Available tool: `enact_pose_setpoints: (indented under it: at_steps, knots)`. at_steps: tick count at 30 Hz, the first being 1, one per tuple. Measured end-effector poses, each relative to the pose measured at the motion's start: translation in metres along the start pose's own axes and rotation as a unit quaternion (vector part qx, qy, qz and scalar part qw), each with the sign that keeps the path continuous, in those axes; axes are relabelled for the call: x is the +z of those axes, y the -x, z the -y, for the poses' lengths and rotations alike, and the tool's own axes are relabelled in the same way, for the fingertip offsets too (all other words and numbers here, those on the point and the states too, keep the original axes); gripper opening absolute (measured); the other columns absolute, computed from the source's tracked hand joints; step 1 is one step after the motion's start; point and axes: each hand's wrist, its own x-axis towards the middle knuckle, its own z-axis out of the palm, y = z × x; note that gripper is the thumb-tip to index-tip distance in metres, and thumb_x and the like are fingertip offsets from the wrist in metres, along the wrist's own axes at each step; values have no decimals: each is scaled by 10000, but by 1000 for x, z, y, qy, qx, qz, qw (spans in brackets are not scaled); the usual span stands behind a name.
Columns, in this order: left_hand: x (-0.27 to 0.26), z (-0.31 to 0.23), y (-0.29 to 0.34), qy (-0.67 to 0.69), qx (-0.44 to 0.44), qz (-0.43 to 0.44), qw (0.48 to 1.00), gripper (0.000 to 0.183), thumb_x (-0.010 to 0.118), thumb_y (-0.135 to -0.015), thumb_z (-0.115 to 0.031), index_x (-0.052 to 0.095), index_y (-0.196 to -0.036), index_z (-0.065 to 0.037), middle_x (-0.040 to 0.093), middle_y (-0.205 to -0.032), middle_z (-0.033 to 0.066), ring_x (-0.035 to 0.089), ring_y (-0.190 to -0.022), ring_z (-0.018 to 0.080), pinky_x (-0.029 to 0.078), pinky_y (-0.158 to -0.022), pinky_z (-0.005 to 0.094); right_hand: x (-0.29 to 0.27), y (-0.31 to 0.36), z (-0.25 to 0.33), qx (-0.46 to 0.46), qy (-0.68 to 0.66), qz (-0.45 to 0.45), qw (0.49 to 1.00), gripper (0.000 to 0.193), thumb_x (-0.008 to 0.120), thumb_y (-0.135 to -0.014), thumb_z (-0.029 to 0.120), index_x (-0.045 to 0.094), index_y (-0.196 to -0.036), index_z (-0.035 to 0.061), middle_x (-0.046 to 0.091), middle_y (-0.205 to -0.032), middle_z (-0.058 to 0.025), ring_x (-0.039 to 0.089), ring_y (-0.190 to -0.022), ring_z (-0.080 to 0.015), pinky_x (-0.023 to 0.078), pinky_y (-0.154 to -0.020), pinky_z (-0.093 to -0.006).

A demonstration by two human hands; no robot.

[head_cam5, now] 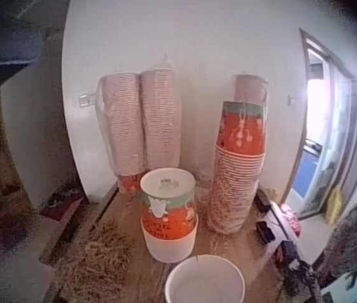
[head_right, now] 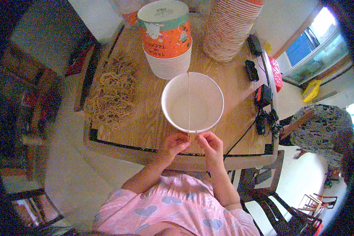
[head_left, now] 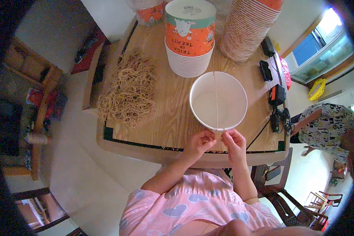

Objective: Attaching string handles to decorative paper buckets.

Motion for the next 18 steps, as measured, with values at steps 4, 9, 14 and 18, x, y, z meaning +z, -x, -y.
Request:
enact_pose_setpoints:
  at_steps: [4,9,14,18]
  knots:
    - [-4,10,-3,221,-110,11,969,180,564,-834,-228,567,-839,-48,571,-780,16,508,-644,75,411,-571,206,1,0,0,-4,-1,6,1000,66,548,-831,80,551,-797,24,537,-702,10,448,-615,-51,337,-566,-174]
    - [3,13,-13,160,-150,-17,976,235,563,-830,-289,574,-832,-55,573,-746,7,494,-603,79,403,-539,214,-1,1,-2,-30,30,10,999,48,589,-805,71,579,-782,31,552,-721,34,461,-647,-41,357,-583,-182]
    - [10,2,-12,97,-112,14,989,181,595,-810,-225,595,-823,-44,570,-717,-1,482,-574,71,388,-510,201,1,2,2,-63,46,-6,997,60,589,-806,68,583,-770,21,555,-724,31,471,-656,-45,362,-587,-185]
    - [3,-1,-12,73,-110,49,990,145,609,-795,-170,605,-831,-30,558,-670,0,474,-552,69,372,-495,198,1,2,11,-27,38,-19,999,49,587,-803,55,589,-775,15,553,-716,31,492,-679,-53,382,-613,-193]
